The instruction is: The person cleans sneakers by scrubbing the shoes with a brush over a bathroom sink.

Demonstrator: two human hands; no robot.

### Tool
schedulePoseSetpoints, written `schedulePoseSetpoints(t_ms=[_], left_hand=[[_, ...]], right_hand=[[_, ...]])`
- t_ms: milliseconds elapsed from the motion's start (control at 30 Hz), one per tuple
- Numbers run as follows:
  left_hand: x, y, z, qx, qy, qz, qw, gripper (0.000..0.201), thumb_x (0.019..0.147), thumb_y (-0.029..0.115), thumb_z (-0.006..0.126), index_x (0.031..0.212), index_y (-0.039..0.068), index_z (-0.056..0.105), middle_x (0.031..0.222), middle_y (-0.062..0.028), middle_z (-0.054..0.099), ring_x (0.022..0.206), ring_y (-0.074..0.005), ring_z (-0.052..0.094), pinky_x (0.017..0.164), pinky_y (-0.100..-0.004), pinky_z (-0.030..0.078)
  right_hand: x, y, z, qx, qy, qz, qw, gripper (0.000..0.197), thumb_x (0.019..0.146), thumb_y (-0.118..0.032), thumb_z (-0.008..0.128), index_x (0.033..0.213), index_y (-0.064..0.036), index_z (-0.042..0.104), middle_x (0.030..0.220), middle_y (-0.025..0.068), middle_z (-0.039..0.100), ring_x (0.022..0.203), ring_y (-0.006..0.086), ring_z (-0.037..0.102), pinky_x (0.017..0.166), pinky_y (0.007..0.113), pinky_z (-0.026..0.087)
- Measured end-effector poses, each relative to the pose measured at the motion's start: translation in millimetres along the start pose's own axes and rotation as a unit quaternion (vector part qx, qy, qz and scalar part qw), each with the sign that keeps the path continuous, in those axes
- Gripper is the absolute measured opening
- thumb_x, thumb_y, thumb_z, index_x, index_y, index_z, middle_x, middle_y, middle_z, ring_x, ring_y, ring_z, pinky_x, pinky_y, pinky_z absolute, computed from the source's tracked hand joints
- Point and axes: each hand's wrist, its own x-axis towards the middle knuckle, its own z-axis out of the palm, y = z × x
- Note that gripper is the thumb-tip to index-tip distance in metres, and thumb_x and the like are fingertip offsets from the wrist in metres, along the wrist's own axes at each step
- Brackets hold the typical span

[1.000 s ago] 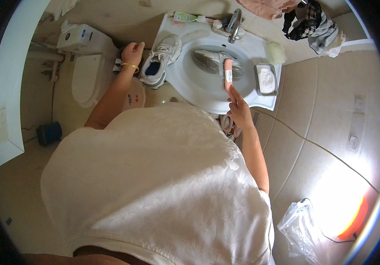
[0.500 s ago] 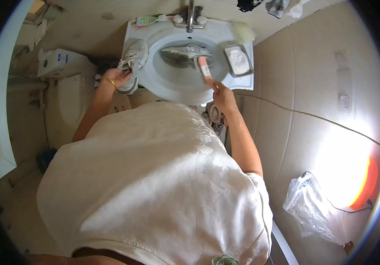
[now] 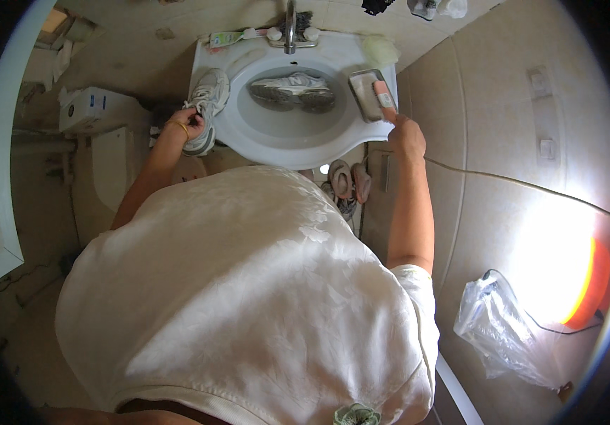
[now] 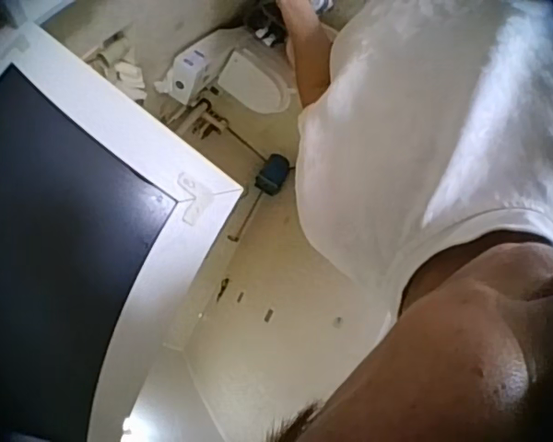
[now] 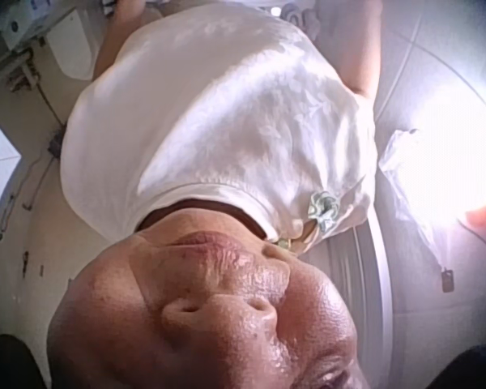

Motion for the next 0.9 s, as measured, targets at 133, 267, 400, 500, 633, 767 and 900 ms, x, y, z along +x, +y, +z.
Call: schedulePoseSetpoints(t_ms=[133,267,400,500,633,767,900], left_hand=[[89,32,-29,-0.047,-0.039,0.001,0.998,0.007,0.082,0.01,0.053,0.08,0.004,0.053,0.068,-0.0035,0.052,0.055,-0.0139,0.046,0.041,-0.0219,0.038],[106,30,-24,-0.047,-0.036,-0.003,0.998,0.006,0.082,0.009,0.05,0.078,0.004,0.049,0.065,-0.0041,0.048,0.054,-0.0139,0.045,0.039,-0.0216,0.037],[99,42,-38,-0.054,-0.029,0.019,0.998,0.002,0.078,0.0,0.048,0.078,0.002,0.048,0.067,-0.0049,0.049,0.055,-0.0158,0.046,0.044,-0.023,0.041],[9,4,12,-0.088,0.042,0.02,0.995,0.004,0.078,0.001,0.045,0.075,0.002,0.046,0.066,-0.0052,0.045,0.061,-0.0186,0.047,0.047,-0.0242,0.044],[7,7,-12,-0.064,-0.063,0.096,0.991,0.006,0.077,0.002,0.047,0.072,0.002,0.045,0.065,-0.0057,0.043,0.063,-0.0203,0.048,0.05,-0.0269,0.046],[10,4,-23,0.061,-0.063,0.182,0.979,0.005,0.076,0.006,0.051,0.079,0.002,0.048,0.073,-0.0064,0.048,0.068,-0.0197,0.05,0.057,-0.0286,0.046],[25,3,-25,0.208,-0.035,0.261,0.942,0.012,0.076,0.01,0.055,0.085,0.003,0.052,0.08,-0.007,0.052,0.073,-0.019,0.051,0.064,-0.0303,0.047]], right_hand=[[12,2,4,0.003,-0.005,-0.033,0.999,0.031,0.078,-0.01,0.043,0.105,-0.0125,0.057,0.099,0.0146,0.059,0.095,0.0308,0.055,0.079,0.039,0.044],[17,1,6,-0.008,-0.021,-0.014,1.0,0.028,0.078,-0.011,0.045,0.102,-0.0115,0.059,0.097,0.0152,0.059,0.096,0.0307,0.055,0.079,0.039,0.045],[25,1,2,0.017,-0.047,-0.016,0.999,0.027,0.077,-0.01,0.046,0.099,-0.0097,0.06,0.096,0.0173,0.059,0.094,0.0314,0.056,0.078,0.04,0.044],[32,33,22,0.062,0.007,-0.06,0.996,0.027,0.075,-0.008,0.045,0.098,-0.0088,0.061,0.093,0.0189,0.059,0.09,0.0326,0.056,0.075,0.04,0.044],[26,26,14,0.086,-0.08,-0.024,0.993,0.027,0.073,-0.008,0.046,0.096,-0.008,0.062,0.09,0.02,0.059,0.086,0.0336,0.057,0.072,0.039,0.044],[31,40,22,0.142,-0.03,-0.062,0.987,0.028,0.072,-0.007,0.047,0.095,-0.006,0.062,0.083,0.0199,0.06,0.077,0.0331,0.059,0.067,0.038,0.045],[11,30,16,0.298,-0.07,0.014,0.952,0.027,0.075,-0.006,0.05,0.099,-0.0014,0.06,0.069,0.0095,0.059,0.057,0.0158,0.056,0.046,0.028,0.043]])
